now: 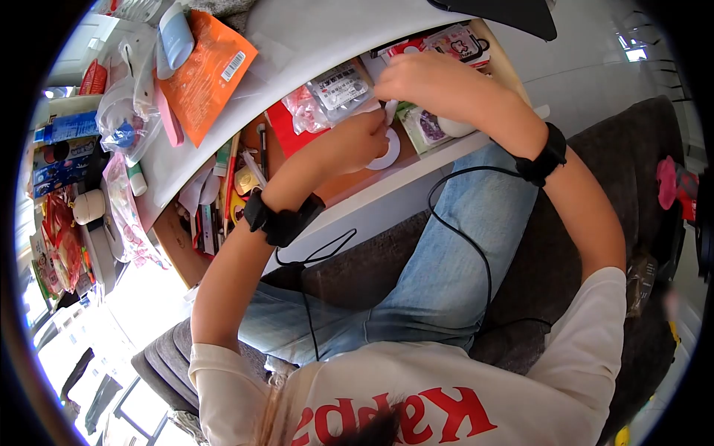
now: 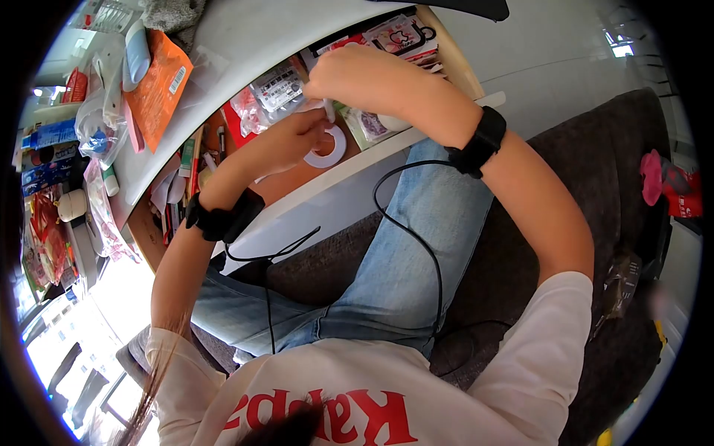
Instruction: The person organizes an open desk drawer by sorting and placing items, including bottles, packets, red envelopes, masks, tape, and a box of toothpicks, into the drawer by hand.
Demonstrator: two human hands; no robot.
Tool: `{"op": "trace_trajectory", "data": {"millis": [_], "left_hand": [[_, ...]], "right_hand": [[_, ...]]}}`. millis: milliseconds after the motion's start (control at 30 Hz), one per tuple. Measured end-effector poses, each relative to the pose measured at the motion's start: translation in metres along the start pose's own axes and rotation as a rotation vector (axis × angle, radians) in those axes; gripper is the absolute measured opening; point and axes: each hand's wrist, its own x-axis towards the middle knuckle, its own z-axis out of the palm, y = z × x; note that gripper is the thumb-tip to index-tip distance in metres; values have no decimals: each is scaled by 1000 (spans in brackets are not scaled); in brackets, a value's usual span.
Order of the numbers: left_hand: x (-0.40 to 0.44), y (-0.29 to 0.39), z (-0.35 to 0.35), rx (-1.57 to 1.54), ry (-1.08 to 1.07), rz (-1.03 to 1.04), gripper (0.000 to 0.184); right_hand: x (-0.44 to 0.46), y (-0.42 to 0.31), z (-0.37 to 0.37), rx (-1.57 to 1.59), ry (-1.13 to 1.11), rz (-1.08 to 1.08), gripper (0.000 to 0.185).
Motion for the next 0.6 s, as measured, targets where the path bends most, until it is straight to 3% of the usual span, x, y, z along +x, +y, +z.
{"op": "trace_trajectory", "data": {"millis": [300, 400, 600], "left_hand": [[-8, 1, -1, -48, 18, 52, 29], [-2, 1, 0, -370, 41, -34, 26], [4, 13, -7, -693, -1, -151, 30]], "right_hand": [[4, -13, 12, -140, -148, 93, 17], [5, -26, 17, -162, -118, 142, 17], [7, -32, 19, -129, -87, 258, 15]]}}
